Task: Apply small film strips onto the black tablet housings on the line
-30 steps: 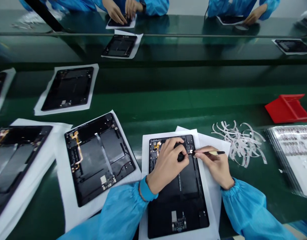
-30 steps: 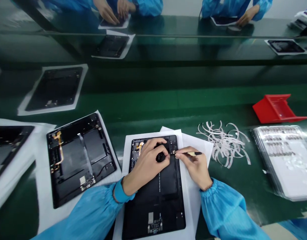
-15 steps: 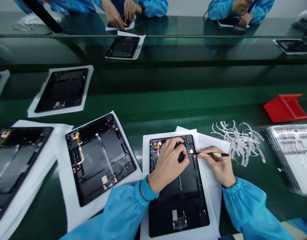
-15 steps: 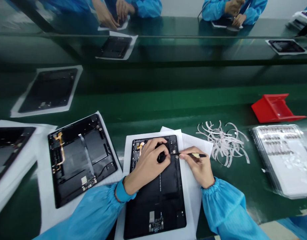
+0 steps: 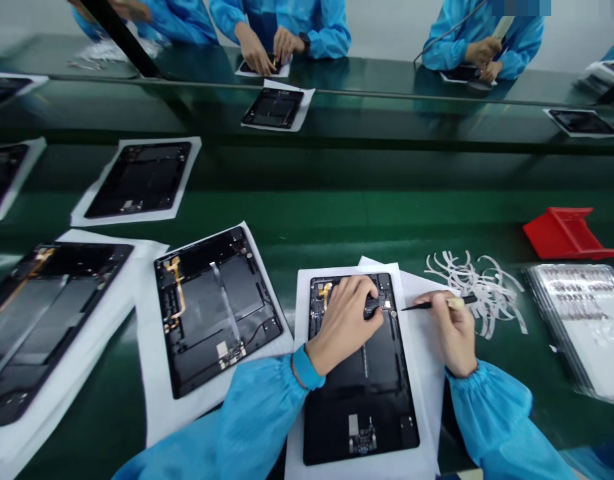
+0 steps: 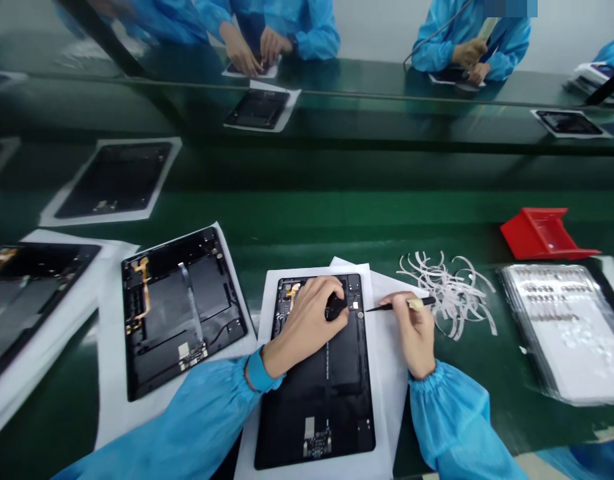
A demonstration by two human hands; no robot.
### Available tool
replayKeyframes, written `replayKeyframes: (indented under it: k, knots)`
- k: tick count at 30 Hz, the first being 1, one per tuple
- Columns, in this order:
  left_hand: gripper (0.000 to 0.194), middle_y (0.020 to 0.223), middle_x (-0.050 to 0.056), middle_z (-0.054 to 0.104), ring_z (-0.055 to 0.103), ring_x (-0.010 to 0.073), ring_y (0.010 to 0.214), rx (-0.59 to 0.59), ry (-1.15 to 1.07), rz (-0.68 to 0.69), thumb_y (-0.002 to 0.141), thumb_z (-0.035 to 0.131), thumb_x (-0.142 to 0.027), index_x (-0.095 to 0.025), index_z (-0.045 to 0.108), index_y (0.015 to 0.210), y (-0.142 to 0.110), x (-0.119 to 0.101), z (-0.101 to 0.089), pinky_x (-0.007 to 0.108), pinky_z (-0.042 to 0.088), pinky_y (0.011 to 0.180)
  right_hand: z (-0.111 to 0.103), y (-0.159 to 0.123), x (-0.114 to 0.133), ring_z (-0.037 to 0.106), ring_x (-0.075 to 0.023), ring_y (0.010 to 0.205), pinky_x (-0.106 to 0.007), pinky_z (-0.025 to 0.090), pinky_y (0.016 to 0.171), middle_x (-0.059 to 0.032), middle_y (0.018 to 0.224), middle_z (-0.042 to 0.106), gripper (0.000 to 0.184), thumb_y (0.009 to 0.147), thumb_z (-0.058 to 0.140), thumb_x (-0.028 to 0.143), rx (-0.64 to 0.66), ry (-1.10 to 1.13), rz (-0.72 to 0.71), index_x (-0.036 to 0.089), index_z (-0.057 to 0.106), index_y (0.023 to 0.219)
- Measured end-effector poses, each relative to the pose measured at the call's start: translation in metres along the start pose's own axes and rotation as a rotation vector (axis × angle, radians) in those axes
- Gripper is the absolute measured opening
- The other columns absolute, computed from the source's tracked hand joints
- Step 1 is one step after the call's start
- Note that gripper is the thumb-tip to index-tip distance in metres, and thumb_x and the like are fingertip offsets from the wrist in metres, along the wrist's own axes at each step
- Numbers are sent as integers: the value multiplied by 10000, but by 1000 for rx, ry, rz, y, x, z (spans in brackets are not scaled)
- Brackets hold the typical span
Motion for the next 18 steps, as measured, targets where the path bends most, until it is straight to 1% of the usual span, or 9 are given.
replayKeyframes:
  k: [2,4,6,7,9,11,14,16,18]
  knots:
    - [209,1029,41,588,542,231,1004,-6,-40,3,803,578,-115,-224,514,970,-3,0,-8,372,452,862,5,0,13,666,-200,770,-349,546,716,-65,840,689,377,981,436,465,18,17,-30,198,646,818]
    - [191,1069,46,584,543,217,1051,-30,-97,-13,855,546,-140,-229,512,1021,-13,2,-22,356,449,906,20,-1,29,655,-191,783,-333,539,715,-67,916,680,317,997,413,414,124,-75,-68,209,644,926]
    - [145,1094,46,579,539,210,1084,-60,-166,-65,897,518,-172,-236,518,1028,-32,7,-38,354,429,949,43,-6,44,650,-203,859,-330,529,762,-66,986,656,219,983,452,340,293,-285,-154,238,638,1037]
    - [119,1092,44,578,541,208,1084,-61,-202,-104,911,511,-190,-241,522,1018,-45,9,-44,352,425,953,55,-8,49,646,-211,881,-332,526,771,-65,1009,637,187,966,481,303,373,-409,-205,251,636,1056]
    - [73,1074,37,582,553,202,1058,-21,-264,-192,929,501,-223,-250,528,992,-73,14,-52,336,433,929,77,-10,49,644,-214,842,-332,529,721,-62,1027,597,146,916,555,238,494,-624,-267,254,635,1037]
    - [45,1039,32,590,566,194,1009,50,-324,-263,939,494,-245,-251,538,948,-100,15,-52,318,445,886,91,-5,42,635,-198,776,-320,522,653,-51,1020,573,125,871,617,196,553,-745,-273,239,622,988]
    - [81,958,25,604,575,178,918,158,-439,-319,942,494,-261,-240,557,896,-128,6,-43,299,450,840,98,6,39,632,-193,815,-320,518,709,-28,967,577,103,849,648,170,591,-731,-276,233,594,911]
    - [114,906,25,620,582,173,870,231,-552,-366,943,506,-291,-230,586,890,-137,-4,-33,289,458,806,92,5,48,634,-193,825,-326,517,748,-21,927,589,72,865,634,186,589,-668,-290,236,583,857]
    - [200,906,41,652,604,181,875,304,-731,-421,951,512,-376,-221,635,924,-141,-16,-23,292,472,804,78,-9,67,646,-199,833,-324,524,752,-30,917,618,49,901,591,212,578,-599,-318,244,587,865]
Point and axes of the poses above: each hand's wrist, its own y-axis towards the middle knuckle, its own z-axis out of the palm, x = y × z, the point moved 5 cm from there along y, towards the middle knuckle
